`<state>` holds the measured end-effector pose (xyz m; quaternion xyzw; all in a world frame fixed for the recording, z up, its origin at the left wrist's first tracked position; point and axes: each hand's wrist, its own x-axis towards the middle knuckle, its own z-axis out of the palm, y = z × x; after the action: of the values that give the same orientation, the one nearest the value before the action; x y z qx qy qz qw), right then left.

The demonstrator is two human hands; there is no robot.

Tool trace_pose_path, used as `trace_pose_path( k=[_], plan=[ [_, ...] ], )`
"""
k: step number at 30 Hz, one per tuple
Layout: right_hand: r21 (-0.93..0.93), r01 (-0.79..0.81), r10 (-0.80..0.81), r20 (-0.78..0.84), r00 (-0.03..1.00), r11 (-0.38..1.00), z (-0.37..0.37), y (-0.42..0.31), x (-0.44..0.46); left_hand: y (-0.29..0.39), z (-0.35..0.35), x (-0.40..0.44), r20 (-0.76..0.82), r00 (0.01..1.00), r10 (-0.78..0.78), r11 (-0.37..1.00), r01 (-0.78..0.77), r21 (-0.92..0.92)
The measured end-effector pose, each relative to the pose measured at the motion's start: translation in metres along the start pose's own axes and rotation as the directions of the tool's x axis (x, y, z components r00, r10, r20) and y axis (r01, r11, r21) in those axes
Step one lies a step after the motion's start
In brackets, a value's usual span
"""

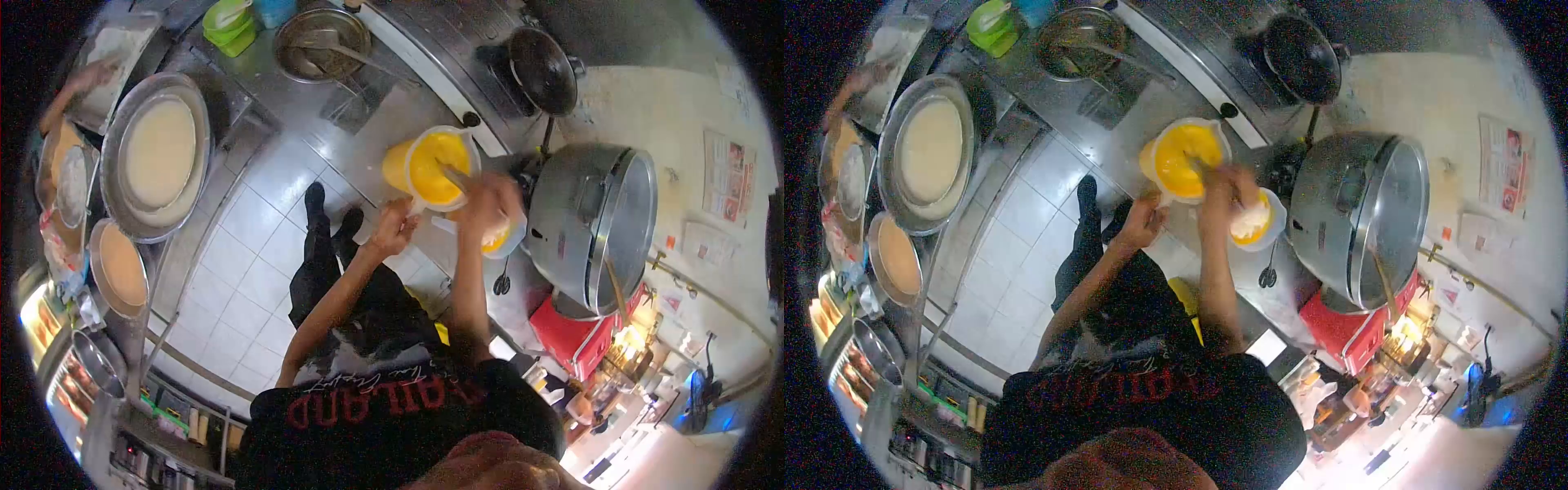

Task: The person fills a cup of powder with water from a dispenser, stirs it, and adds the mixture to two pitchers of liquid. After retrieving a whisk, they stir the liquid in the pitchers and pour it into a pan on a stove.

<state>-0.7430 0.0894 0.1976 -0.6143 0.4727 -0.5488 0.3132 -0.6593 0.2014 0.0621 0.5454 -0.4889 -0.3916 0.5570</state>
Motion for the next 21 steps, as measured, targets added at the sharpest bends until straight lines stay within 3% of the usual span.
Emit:
trace_pose_path(
  k=[1,3,4,7,9,11,12,14,15,16,19,21],
  plan=[
    [-0.316,-0.037,0.087,0.145,0.986,0.948,0.003,0.027,0.004,-0.005,0.002,-0.001,0.070,0.996,-0.045,0.999,0.047,-0.022],
    [-0.001,0.075,-0.074,0.169,0.983,0.997,-0.001,-0.015,0.032,-0.011,0.013,-0.003,-0.049,0.997,0.057,0.998,-0.056,0.027],
    [0.214,-0.067,0.010,0.254,0.967,0.975,-0.028,-0.048,0.034,-0.012,0.014,-0.005,-0.079,0.993,0.087,0.995,-0.084,0.046],
    [0.035,-0.042,0.045,-0.091,0.995,0.999,-0.026,0.018,0.005,-0.013,0.011,-0.001,-0.093,0.980,0.176,0.983,-0.169,0.079],
    [-0.239,0.041,-0.008,0.138,0.990,0.970,-0.014,0.036,0.023,-0.023,0.018,-0.018,-0.052,0.990,0.131,0.986,-0.125,0.112],
    [0.081,-0.002,0.000,0.028,1.000,0.997,-0.024,-0.026,0.023,-0.031,0.013,-0.003,-0.083,0.988,0.132,0.983,-0.120,0.137],
    [0.361,-0.137,0.125,0.057,0.991,0.923,-0.041,-0.020,0.012,-0.021,0.014,-0.006,-0.087,0.989,0.119,0.988,-0.109,0.114],
    [0.088,-0.050,0.048,0.024,0.999,0.995,-0.040,0.014,0.000,0.000,0.007,0.004,-0.112,0.983,0.146,0.989,-0.144,0.023],
    [-0.468,0.163,-0.153,0.059,0.986,0.869,-0.019,0.034,0.005,-0.002,0.009,-0.002,-0.047,0.996,0.075,0.997,-0.073,0.029],
    [-0.243,0.024,0.017,0.166,0.986,0.970,-0.010,0.019,0.022,-0.005,0.013,-0.010,0.008,1.000,-0.003,0.999,0.002,0.037],
    [0.340,0.030,-0.074,0.117,0.990,0.940,-0.048,-0.033,0.016,-0.012,0.005,0.007,-0.014,0.999,0.042,0.996,-0.041,0.075],
    [0.257,0.058,-0.097,0.143,0.985,0.965,-0.036,-0.029,0.010,-0.004,0.005,0.003,-0.029,0.999,0.045,0.998,-0.044,0.045]
  ],
)
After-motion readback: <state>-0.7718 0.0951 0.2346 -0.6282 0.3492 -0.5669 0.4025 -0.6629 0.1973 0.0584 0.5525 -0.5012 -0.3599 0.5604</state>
